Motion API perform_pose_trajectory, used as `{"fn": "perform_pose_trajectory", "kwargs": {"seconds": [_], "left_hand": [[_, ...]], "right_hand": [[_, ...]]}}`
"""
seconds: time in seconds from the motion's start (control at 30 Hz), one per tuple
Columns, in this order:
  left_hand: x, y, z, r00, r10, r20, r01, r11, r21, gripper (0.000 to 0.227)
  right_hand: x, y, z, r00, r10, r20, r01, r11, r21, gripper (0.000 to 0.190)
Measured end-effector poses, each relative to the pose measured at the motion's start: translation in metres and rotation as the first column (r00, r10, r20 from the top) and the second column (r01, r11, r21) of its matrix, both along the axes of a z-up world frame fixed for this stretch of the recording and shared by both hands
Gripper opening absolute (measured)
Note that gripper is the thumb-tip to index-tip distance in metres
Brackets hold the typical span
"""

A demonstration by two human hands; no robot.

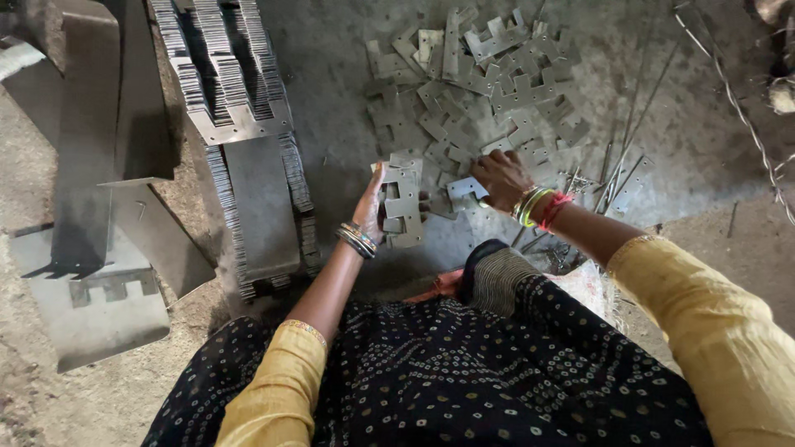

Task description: The person sits on the floor and repeatedly picks up small metal brackets from a scattered pile, aligns them, and places them into a neat stack. The person handles the brackets one at a time and occasionally adjusts the stack to keep it aligned.

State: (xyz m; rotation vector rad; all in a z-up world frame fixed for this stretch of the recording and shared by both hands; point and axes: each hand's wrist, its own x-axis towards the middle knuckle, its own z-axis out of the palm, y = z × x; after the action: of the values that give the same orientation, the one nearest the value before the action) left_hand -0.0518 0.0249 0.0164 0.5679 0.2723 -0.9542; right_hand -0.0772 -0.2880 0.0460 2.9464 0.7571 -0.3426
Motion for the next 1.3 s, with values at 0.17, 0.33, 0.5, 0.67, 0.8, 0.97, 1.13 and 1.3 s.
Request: {"fn": "perform_pose_trajectory", "kwargs": {"seconds": [0.17, 0.33, 0.5, 0.67, 0.8, 0.97, 1.13, 1.3], "left_hand": [[-0.005, -0.003, -0.005, 1.000, 0.016, 0.009, -0.016, 1.000, 0.019, 0.086], [-0.009, -0.003, -0.009, 1.000, -0.010, -0.007, 0.010, 1.000, 0.016, 0.090], [-0.006, -0.005, 0.000, 0.995, 0.038, 0.092, -0.053, 0.984, 0.169, 0.094], [-0.005, -0.007, 0.009, 0.998, -0.002, 0.061, -0.019, 0.939, 0.342, 0.097], [-0.015, 0.002, 0.012, 0.995, -0.021, 0.102, 0.003, 0.984, 0.176, 0.103], [-0.014, 0.010, 0.026, 1.000, 0.019, -0.020, -0.015, 0.974, 0.225, 0.097], [-0.011, 0.012, 0.025, 0.986, 0.162, -0.044, -0.136, 0.925, 0.355, 0.090], [-0.014, 0.004, 0.007, 0.986, 0.166, 0.029, -0.169, 0.969, 0.182, 0.099]], "right_hand": [[0.004, -0.002, 0.018, 1.000, -0.005, 0.008, 0.004, 0.999, 0.054, 0.060], [-0.002, 0.004, 0.048, 0.969, 0.069, 0.239, -0.086, 0.994, 0.063, 0.026], [-0.005, 0.030, 0.056, 0.900, 0.167, 0.403, -0.304, 0.903, 0.303, 0.031], [0.016, 0.043, 0.037, 0.961, 0.239, 0.141, -0.236, 0.971, -0.037, 0.043], [0.035, 0.044, 0.022, 0.949, 0.315, 0.017, -0.307, 0.935, -0.180, 0.042], [0.055, 0.051, 0.010, 0.934, 0.357, 0.003, -0.353, 0.925, -0.141, 0.045], [0.049, 0.057, 0.026, 0.949, 0.247, -0.196, -0.276, 0.951, -0.140, 0.039], [0.030, 0.078, 0.071, 0.963, -0.095, -0.254, 0.144, 0.973, 0.181, 0.037]]}}
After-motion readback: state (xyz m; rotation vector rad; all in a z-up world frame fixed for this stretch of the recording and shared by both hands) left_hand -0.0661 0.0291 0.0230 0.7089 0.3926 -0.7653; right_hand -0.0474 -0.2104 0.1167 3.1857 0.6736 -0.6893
